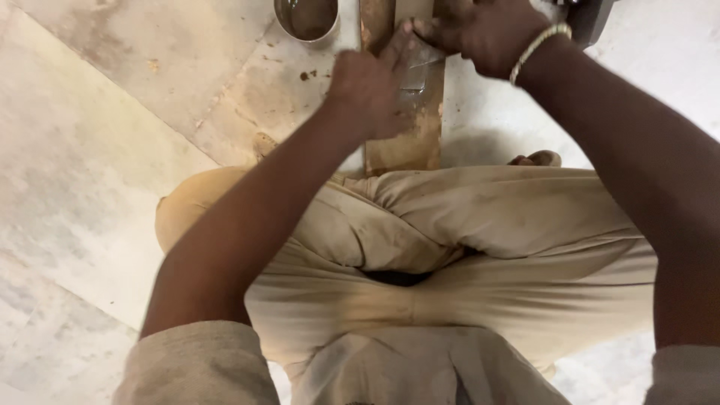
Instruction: The person sharpens a metal plane iron by rubbing it against a stone surface on a wooden board. They periodically dip the iron into a cup of liquid and wipe the metal with their fingers.
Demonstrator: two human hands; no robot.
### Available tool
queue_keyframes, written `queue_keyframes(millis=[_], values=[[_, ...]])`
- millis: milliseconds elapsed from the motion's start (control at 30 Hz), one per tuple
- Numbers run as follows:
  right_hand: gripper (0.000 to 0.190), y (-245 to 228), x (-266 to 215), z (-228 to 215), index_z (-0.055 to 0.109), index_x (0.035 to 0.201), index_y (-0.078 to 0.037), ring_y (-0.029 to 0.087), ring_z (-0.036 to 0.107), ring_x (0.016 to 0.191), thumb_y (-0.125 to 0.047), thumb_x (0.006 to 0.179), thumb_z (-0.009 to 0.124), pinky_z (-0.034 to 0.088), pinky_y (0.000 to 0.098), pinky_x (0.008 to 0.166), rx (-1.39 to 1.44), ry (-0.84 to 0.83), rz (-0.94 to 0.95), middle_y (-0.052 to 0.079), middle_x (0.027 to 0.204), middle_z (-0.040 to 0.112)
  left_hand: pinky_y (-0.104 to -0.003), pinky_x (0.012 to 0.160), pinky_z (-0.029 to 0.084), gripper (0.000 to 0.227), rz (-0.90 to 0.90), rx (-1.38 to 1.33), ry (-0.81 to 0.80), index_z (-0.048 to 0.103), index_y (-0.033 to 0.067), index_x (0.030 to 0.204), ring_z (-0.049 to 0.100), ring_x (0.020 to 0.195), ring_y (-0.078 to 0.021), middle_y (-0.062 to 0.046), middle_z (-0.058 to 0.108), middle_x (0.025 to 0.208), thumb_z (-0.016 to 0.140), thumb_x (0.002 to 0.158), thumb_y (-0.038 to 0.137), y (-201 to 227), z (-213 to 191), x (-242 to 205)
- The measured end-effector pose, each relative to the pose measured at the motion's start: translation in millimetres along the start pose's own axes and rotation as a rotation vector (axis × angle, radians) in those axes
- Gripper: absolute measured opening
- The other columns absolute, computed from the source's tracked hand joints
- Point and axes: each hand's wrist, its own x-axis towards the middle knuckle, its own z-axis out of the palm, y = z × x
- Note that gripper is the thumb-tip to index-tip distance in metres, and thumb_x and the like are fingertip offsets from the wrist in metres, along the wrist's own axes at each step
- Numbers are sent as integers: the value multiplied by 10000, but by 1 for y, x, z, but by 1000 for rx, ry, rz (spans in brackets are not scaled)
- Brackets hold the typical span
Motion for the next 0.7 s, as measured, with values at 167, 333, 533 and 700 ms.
queue_keyframes(millis=[167,333,533,700], values=[[697,-47,-23,-24,557,1583,-244,355,655,1013,-212,907,723,580,449,651,28,20,49,147,1282,625,-443,635,497,1144,48,-67,-74,124,69,1638,686,777,-295,-143,46,1709,587,839,744,19,17,-20],[530,-26,-1,-10,627,1443,-204,332,667,1054,-189,916,679,596,427,636,-167,95,110,146,1382,600,-451,747,497,1304,-68,-154,-14,154,2,1672,655,853,-306,-198,536,1431,723,748,725,4,22,21],[477,-2,18,-2,584,1490,-158,385,683,1085,-6,1046,498,595,520,886,419,109,99,175,1295,635,-524,912,451,1195,-22,-251,138,321,0,1598,591,1116,-362,-210,515,1468,758,752,721,-13,20,40],[627,-54,-18,0,629,1468,-374,296,708,902,-212,864,603,608,398,581,-212,170,-4,163,1367,686,-465,667,541,1194,170,-349,244,323,5,1525,683,930,-349,-231,247,1643,803,642,649,6,54,-23]])
